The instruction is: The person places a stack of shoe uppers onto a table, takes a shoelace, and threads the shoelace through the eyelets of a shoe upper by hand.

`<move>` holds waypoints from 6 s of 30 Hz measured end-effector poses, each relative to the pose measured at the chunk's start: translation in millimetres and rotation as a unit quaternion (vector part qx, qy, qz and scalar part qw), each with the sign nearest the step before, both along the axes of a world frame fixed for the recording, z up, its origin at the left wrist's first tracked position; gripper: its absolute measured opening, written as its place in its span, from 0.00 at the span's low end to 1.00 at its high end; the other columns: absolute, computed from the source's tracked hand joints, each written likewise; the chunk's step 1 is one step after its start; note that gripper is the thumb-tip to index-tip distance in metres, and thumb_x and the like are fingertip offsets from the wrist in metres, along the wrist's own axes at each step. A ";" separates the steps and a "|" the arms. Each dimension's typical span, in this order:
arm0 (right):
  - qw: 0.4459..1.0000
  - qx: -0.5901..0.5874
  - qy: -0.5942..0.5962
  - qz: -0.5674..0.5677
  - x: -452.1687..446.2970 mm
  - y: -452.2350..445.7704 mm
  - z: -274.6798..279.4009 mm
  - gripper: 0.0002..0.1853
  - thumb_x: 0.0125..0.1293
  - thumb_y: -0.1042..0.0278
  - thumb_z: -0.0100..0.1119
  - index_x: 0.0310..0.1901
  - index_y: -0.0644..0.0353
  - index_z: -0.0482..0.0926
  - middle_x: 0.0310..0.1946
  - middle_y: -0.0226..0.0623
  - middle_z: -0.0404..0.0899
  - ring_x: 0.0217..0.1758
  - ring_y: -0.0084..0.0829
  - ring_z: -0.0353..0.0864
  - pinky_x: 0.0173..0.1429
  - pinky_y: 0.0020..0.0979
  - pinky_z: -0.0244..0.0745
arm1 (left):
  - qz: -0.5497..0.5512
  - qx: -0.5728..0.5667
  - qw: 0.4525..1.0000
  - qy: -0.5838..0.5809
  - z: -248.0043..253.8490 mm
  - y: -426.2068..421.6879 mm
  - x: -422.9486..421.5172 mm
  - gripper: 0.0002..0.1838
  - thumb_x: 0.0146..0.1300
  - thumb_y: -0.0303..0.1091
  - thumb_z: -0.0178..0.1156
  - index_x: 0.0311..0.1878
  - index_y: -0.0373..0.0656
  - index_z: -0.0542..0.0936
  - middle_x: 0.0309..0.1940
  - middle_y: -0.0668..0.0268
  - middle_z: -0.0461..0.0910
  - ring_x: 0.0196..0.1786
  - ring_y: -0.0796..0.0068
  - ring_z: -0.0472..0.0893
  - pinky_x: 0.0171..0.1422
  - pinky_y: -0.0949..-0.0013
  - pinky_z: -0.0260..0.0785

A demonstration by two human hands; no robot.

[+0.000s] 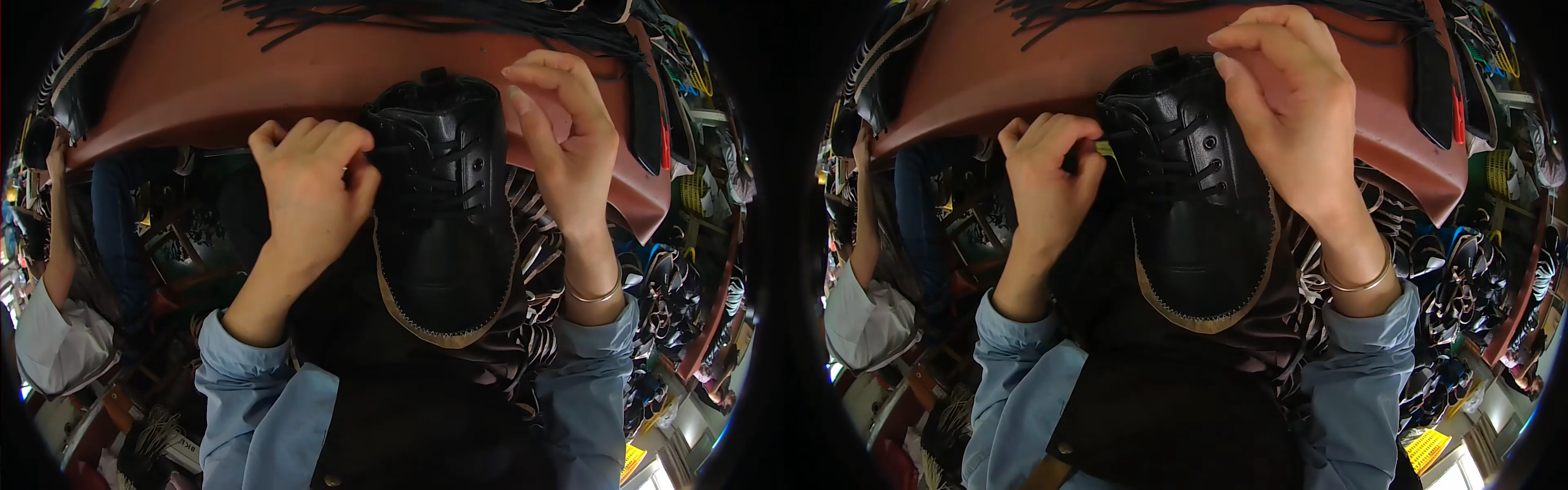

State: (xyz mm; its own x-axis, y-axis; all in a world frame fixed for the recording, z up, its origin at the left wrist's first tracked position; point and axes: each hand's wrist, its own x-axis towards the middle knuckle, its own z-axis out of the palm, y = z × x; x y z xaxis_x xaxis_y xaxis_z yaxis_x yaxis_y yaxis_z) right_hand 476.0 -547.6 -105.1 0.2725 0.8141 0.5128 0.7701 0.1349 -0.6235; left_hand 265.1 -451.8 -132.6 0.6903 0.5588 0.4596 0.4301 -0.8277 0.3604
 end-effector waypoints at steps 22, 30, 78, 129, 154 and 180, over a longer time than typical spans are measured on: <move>0.987 -0.094 -0.113 0.066 -42.6 -42.4 -16.4 0.13 0.49 0.78 0.64 0.39 0.59 0.84 0.66 0.44 0.65 0.73 0.52 0.52 0.71 0.49 0.52 | 0.149 -0.308 0.929 -0.141 0.7 16.2 -116.3 0.04 0.61 0.22 0.62 0.39 0.38 0.78 0.32 0.66 0.79 0.38 0.73 0.77 0.46 0.75 0.68; 0.987 -0.079 -0.121 0.074 -44.6 -10.5 -22.1 0.05 0.48 0.78 0.65 0.27 0.59 0.79 0.72 0.38 0.57 0.77 0.55 0.42 0.73 0.62 0.41 | -0.003 -0.610 0.667 -0.427 3.7 -9.4 -74.9 0.29 0.59 0.21 0.62 0.64 0.37 0.67 0.33 0.69 0.76 0.35 0.84 0.74 0.40 0.80 0.66; 0.969 -0.159 -0.109 0.154 -40.3 -7.6 -19.5 0.04 0.47 0.76 0.66 0.24 0.59 0.79 0.76 0.40 0.47 0.79 0.53 0.36 0.76 0.56 0.33 | 0.024 -0.364 0.921 -0.137 -9.2 -54.1 -11.8 0.07 0.59 0.19 0.63 0.41 0.36 0.81 0.34 0.64 0.82 0.38 0.79 0.81 0.45 0.77 0.72; 0.784 0.067 0.595 0.160 45.6 -57.3 0.7 0.09 0.70 0.75 0.51 0.49 0.66 0.75 0.39 0.37 0.75 0.40 0.26 0.73 0.57 0.39 0.73 | -0.080 0.062 0.994 -0.037 13.2 -14.4 44.6 0.14 0.43 0.23 0.67 0.37 0.44 0.83 0.52 0.64 0.71 0.55 0.55 0.68 0.58 0.53 0.58; 0.990 -0.020 0.110 -0.088 -39.9 -51.4 -38.7 0.08 0.48 0.84 0.65 0.33 0.65 0.82 0.27 0.34 0.73 0.27 0.25 0.74 0.30 0.24 0.67 | -0.158 -0.102 0.982 -0.014 5.3 -13.9 46.9 0.05 0.47 0.25 0.68 0.27 0.46 0.82 0.69 0.59 0.63 0.72 0.43 0.54 0.70 0.42 0.45; 0.994 -0.029 0.083 -0.058 -28.9 -51.0 -46.6 0.08 0.52 0.83 0.65 0.34 0.65 0.81 0.32 0.37 0.75 0.36 0.35 0.77 0.41 0.29 0.73 | -0.167 -0.030 0.985 0.043 10.6 -22.2 61.6 0.07 0.45 0.21 0.67 0.25 0.40 0.76 0.69 0.58 0.62 0.73 0.44 0.52 0.68 0.32 0.42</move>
State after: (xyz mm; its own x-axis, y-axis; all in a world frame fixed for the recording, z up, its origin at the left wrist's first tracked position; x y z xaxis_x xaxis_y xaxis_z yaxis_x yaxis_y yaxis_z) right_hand 447.2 -598.6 -151.6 0.4437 0.7987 0.4065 0.6640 0.0117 -0.7476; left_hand 326.7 -474.0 -122.0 0.8750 0.3176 0.3654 0.1674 -0.9067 0.3870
